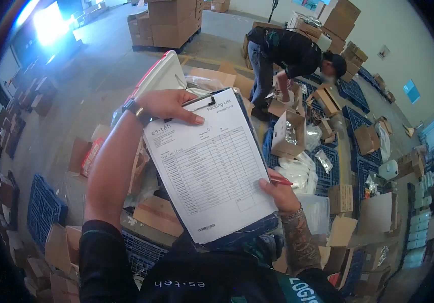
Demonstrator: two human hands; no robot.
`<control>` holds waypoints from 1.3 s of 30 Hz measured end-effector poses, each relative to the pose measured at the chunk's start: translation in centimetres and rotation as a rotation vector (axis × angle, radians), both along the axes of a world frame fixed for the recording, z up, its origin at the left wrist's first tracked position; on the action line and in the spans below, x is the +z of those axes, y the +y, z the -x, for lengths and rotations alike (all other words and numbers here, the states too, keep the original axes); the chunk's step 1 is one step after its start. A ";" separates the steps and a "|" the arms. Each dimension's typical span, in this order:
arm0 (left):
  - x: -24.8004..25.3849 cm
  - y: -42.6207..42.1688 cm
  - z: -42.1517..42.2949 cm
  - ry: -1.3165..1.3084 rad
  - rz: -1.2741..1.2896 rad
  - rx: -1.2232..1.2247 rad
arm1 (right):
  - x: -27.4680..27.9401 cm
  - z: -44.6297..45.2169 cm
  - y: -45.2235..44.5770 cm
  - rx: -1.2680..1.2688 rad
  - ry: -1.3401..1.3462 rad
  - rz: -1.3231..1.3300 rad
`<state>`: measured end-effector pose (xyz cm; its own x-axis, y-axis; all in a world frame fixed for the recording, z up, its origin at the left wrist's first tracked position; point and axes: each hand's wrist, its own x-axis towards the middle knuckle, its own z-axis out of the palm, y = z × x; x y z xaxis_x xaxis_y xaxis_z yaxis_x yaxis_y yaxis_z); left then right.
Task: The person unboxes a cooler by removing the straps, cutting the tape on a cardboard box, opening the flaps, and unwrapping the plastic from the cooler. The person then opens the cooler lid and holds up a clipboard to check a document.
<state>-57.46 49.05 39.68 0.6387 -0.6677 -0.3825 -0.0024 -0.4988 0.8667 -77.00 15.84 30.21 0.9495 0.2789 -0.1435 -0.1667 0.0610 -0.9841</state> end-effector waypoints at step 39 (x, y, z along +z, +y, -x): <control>-28.5 -13.9 25.5 -0.042 -0.413 0.073 | -6.3 -4.9 -22.1 -0.370 -0.028 -0.313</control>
